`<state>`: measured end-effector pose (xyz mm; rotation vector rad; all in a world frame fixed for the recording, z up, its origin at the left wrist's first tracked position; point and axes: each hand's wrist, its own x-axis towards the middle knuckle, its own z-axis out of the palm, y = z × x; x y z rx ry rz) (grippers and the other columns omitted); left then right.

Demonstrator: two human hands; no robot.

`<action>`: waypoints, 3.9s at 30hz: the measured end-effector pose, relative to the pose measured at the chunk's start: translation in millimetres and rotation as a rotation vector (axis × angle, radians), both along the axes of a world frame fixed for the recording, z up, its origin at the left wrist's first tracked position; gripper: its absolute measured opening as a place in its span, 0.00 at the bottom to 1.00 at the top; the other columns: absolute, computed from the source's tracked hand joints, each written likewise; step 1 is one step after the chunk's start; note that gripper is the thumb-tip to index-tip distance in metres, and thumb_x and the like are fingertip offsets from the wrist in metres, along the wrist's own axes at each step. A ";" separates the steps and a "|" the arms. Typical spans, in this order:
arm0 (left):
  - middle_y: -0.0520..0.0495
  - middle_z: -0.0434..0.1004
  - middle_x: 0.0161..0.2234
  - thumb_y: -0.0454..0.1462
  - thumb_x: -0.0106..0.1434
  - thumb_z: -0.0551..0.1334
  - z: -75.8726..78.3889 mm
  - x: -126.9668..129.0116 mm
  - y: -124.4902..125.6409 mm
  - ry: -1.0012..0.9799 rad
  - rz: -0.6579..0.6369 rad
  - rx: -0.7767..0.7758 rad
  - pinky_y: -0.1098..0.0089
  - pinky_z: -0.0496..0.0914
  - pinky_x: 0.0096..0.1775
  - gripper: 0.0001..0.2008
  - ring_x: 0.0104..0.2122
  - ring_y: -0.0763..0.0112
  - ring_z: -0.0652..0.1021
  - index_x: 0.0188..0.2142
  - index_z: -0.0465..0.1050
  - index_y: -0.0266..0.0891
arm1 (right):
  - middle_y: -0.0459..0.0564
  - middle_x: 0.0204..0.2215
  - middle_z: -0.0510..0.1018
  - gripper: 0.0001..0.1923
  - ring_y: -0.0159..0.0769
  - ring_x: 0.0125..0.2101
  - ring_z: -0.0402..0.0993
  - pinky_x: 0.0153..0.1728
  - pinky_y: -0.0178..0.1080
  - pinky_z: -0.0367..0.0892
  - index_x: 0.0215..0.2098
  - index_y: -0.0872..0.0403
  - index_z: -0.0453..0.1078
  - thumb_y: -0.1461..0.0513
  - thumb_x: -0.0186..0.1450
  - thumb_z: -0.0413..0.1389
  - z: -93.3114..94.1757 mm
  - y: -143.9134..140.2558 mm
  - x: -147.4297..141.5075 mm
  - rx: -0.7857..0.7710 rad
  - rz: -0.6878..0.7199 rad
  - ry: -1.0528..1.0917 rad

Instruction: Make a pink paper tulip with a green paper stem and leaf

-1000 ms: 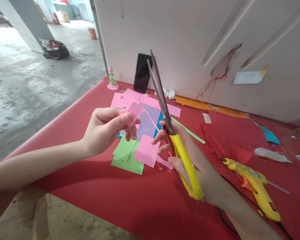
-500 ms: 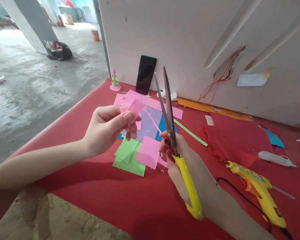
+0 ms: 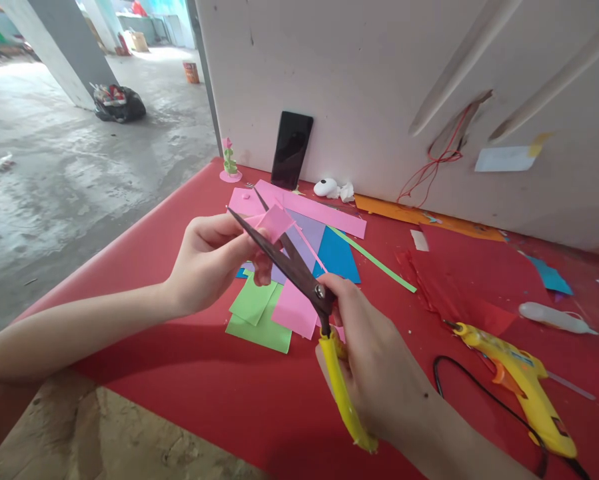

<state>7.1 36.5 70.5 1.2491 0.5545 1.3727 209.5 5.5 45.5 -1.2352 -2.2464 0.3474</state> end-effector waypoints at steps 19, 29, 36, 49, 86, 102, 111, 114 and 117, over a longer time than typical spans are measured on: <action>0.53 0.66 0.15 0.50 0.57 0.64 -1.6 4.8 -7.4 0.208 0.128 0.108 0.74 0.65 0.22 0.23 0.18 0.79 0.69 0.15 0.62 0.37 | 0.45 0.28 0.75 0.20 0.33 0.21 0.71 0.19 0.32 0.65 0.51 0.49 0.57 0.66 0.60 0.48 0.2 -5.5 -5.2 0.226 -0.014 -0.108; 0.53 0.67 0.15 0.46 0.57 0.64 -2.4 4.9 -8.1 0.255 0.133 0.115 0.75 0.64 0.21 0.23 0.18 0.79 0.70 0.15 0.61 0.37 | 0.42 0.23 0.74 0.17 0.31 0.16 0.69 0.16 0.32 0.60 0.47 0.45 0.61 0.67 0.62 0.49 1.8 -11.6 -6.4 0.193 -0.113 -0.141; 0.53 0.69 0.18 0.41 0.61 0.61 -2.5 5.3 -8.2 0.202 0.108 0.131 0.76 0.68 0.23 0.18 0.20 0.78 0.73 0.18 0.63 0.37 | 0.39 0.20 0.69 0.09 0.28 0.14 0.66 0.15 0.29 0.59 0.45 0.48 0.59 0.63 0.66 0.46 6.9 -8.3 -18.3 0.166 -0.028 0.001; 0.51 0.77 0.18 0.38 0.61 0.62 9.2 2.3 -18.9 0.272 0.140 0.221 0.77 0.71 0.21 0.15 0.19 0.75 0.77 0.19 0.69 0.37 | 0.51 0.34 0.65 0.21 0.36 0.27 0.68 0.20 0.35 0.66 0.50 0.52 0.53 0.65 0.57 0.46 -2.9 -6.2 -11.7 0.335 -0.084 -0.092; 0.53 0.73 0.13 0.42 0.59 0.63 19.9 -6.9 -13.0 0.421 0.123 0.156 0.79 0.66 0.16 0.20 0.14 0.77 0.74 0.15 0.64 0.36 | 0.45 0.30 0.72 0.15 0.28 0.27 0.69 0.32 0.25 0.67 0.45 0.55 0.61 0.69 0.60 0.48 11.3 1.1 3.3 0.493 -0.031 -0.215; 0.55 0.73 0.13 0.38 0.57 0.66 29.1 -7.8 -15.0 0.414 0.073 0.021 0.86 0.68 0.19 0.16 0.15 0.81 0.75 0.16 0.67 0.34 | 0.42 0.21 0.71 0.09 0.27 0.18 0.64 0.21 0.33 0.56 0.41 0.55 0.62 0.68 0.62 0.49 18.0 7.5 6.3 0.707 -0.034 -0.312; 0.55 0.74 0.14 0.38 0.62 0.61 26.7 -8.7 -12.5 0.447 0.077 0.026 0.80 0.74 0.29 0.18 0.17 0.81 0.76 0.17 0.67 0.36 | 0.39 0.18 0.72 0.08 0.25 0.15 0.66 0.19 0.29 0.58 0.36 0.52 0.64 0.55 0.67 0.50 12.1 11.1 2.9 0.596 -0.170 -0.205; 0.55 0.73 0.15 0.39 0.62 0.60 24.9 -8.7 -12.3 0.445 0.075 0.020 0.76 0.75 0.34 0.16 0.19 0.79 0.76 0.19 0.69 0.37 | 0.47 0.25 0.78 0.17 0.33 0.21 0.73 0.23 0.33 0.63 0.40 0.52 0.65 0.50 0.66 0.43 9.3 25.8 9.6 0.279 -0.390 -0.334; 0.55 0.73 0.15 0.42 0.60 0.62 22.6 -8.8 -11.6 0.411 0.039 0.004 0.75 0.74 0.31 0.17 0.19 0.79 0.75 0.18 0.68 0.37 | 0.47 0.16 0.71 0.15 0.38 0.16 0.69 0.16 0.35 0.57 0.32 0.53 0.66 0.52 0.63 0.46 5.3 43.5 14.2 0.018 -0.441 -0.512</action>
